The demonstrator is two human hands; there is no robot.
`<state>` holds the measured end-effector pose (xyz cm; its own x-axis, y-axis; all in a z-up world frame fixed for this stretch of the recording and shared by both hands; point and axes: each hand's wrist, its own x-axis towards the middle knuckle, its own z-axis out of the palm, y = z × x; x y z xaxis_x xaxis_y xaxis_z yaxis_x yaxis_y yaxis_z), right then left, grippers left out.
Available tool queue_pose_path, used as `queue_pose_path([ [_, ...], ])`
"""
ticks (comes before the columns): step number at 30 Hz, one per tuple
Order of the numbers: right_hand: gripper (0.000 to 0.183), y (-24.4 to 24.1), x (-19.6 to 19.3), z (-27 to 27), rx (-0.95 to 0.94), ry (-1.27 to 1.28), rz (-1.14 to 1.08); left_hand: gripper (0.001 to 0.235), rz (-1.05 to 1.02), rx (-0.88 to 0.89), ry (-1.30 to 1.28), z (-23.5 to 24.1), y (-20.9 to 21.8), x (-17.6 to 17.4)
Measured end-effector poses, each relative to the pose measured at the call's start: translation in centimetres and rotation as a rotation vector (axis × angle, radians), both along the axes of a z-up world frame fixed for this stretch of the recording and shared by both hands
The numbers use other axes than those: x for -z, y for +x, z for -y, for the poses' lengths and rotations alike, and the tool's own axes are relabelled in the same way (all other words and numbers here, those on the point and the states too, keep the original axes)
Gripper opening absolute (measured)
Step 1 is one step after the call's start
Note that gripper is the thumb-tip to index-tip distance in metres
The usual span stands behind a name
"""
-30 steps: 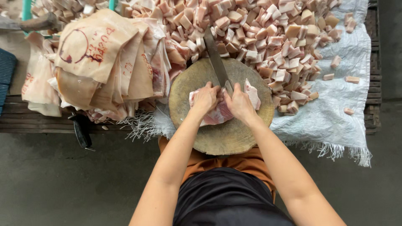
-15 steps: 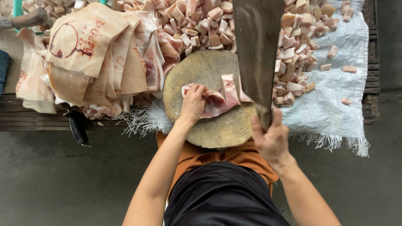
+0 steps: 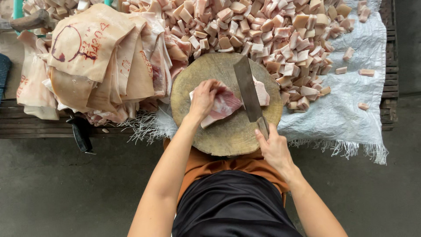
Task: The person sits on the floor with a wooden cutting board on their lap and uses a cleaver to cut large sheets of pork belly into small cubes. They repeatedly slice the meat into strips and then dice them, accumulating a large pile of diced meat on a white cloth beside them.
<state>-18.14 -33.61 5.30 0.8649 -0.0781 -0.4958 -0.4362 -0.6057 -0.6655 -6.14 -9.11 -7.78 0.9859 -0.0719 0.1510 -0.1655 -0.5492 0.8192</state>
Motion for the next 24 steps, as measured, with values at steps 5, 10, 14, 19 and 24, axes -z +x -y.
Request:
queue_pose_path([
  [5,0.037,1.7,-3.9,-1.5,-0.163,-0.003,0.373,0.059,0.045,-0.145,0.006,-2.3,3.7,0.9],
  [10,0.028,3.1,-6.0,-1.4,-0.290,0.154,0.879,0.051,-0.100,-0.394,-0.317,-8.3,1.5,-2.8],
  [14,0.028,5.0,0.1,-4.6,-0.315,0.024,0.728,0.044,-0.283,-0.426,-0.329,-8.6,0.0,-6.2],
  [19,0.039,4.2,5.2,-5.6,-0.400,-0.255,0.185,0.047,-0.231,-0.240,-0.079,-4.2,1.0,-1.8],
  [24,0.041,1.8,5.1,-4.5,-0.311,-0.208,0.124,0.033,-0.305,-0.089,0.157,-0.4,0.5,2.1],
])
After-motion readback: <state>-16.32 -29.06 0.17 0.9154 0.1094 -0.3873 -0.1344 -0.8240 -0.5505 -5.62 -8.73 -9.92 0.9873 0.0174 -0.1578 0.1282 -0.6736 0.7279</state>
